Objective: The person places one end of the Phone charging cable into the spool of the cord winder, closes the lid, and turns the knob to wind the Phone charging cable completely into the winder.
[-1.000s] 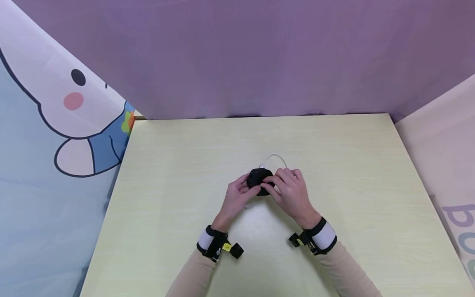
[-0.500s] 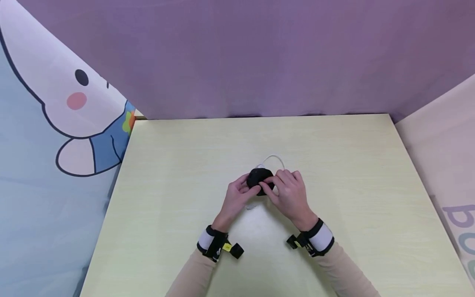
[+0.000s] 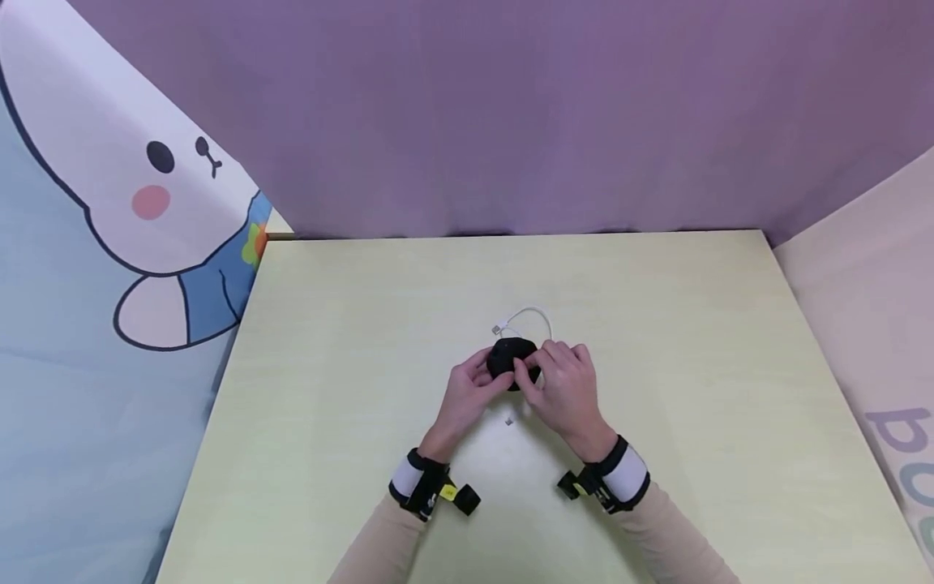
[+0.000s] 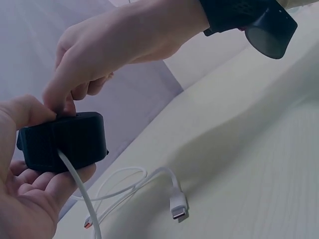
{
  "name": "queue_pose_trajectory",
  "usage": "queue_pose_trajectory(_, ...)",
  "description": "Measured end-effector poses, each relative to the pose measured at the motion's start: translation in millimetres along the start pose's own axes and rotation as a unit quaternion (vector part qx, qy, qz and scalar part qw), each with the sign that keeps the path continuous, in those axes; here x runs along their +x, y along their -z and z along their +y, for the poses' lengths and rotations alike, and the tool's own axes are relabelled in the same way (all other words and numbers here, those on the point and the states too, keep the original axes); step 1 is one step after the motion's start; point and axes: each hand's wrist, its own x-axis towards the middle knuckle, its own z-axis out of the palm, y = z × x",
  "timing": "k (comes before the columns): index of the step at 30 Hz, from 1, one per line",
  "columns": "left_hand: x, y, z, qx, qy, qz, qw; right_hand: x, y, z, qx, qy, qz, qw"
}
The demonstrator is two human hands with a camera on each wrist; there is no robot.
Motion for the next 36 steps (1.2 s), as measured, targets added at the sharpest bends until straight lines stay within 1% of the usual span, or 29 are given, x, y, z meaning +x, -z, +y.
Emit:
queue_pose_trajectory(5,-0.3,-0.9,-2.5,0.004,-0.005,0.008,0.9999,-1.5,-2.3,-4.5,0.01,-0.047,-0.005,0.999)
queue_pose_trajectory(13,-0.3,-3.8,-12.5,0.011,-0.006,0.018,0.9998,-7.0,-6.3,-7.4,0.022,-0.103,-0.013,0.994)
queue_pose_trajectory(20,0.8,-7.5,-19.0,0.009,-0.012,0.022,0.9996,-13.2,-11.4,-5.2,0.022,-0.12,-0.003,0.993)
queue_pose_trajectory(24,2.2,-8.2,-20.2,0.014,-0.02,0.03,0.9992,-13.3,-13.7,-4.2,0.029,-0.13,-0.001,0.991)
queue_pose_trajectory(29,4.6,-8.7,-21.8,0.024,-0.018,0.036,0.9989,-12.7,-15.7,-2.9,0.043,-0.142,0.004,0.989)
queue_pose_trajectory(32,6.1,-9.4,-21.5,0.024,-0.02,0.038,0.9988,-12.6,-18.0,-1.6,0.049,-0.147,0.014,0.988)
queue_pose_trajectory(36,8.2,-10.0,-20.1,0.026,-0.034,0.036,0.9984,-12.1,-22.1,0.3,0.06,-0.156,0.029,0.986)
